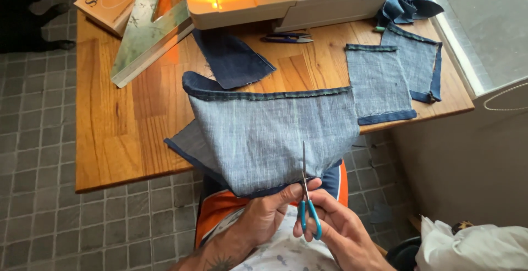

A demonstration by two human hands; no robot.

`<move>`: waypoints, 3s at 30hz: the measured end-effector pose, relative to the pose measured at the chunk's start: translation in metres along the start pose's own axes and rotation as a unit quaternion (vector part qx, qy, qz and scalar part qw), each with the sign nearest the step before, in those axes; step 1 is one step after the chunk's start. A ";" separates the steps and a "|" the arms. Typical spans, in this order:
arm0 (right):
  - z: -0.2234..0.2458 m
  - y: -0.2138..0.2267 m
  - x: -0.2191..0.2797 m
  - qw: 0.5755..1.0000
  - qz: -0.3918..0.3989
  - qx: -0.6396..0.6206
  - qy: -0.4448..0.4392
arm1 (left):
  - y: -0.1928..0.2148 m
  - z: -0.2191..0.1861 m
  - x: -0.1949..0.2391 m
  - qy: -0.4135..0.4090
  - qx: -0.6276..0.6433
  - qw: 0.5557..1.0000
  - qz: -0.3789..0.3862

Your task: Cutting denim fabric along a marked line using scissors

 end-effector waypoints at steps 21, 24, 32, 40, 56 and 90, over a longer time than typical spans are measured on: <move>-0.004 0.029 -0.016 0.992 -0.100 -0.070 -0.013 | 0.036 0.004 -0.024 -0.016 -0.079 0.997 0.022; 0.004 0.027 -0.021 0.988 -0.121 -0.095 -0.028 | 0.021 -0.007 -0.019 -0.041 -0.098 0.993 0.055; 0.022 0.020 -0.037 0.989 -0.127 -0.062 -0.038 | 0.007 0.001 -0.015 0.015 -0.043 0.992 0.117; 0.039 0.023 -0.048 0.988 -0.138 -0.023 -0.065 | 0.010 -0.003 -0.015 -0.010 -0.100 0.991 0.094; 0.048 0.034 -0.070 0.988 -0.141 0.027 -0.058 | 0.012 -0.016 -0.017 -0.070 -0.168 0.977 0.108; 0.079 0.045 -0.148 0.981 -0.181 0.030 -0.062 | 0.029 -0.018 -0.017 0.060 -0.060 0.995 0.050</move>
Point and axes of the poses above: each hand's wrist, its own x-axis away from the middle knuckle, its own y-axis out of the back of the hand, z = x × y, the point moved 7 cm from there along -x, towards the middle knuckle, and after that the axes turned 1 degree about z, right-handed, at the moved point
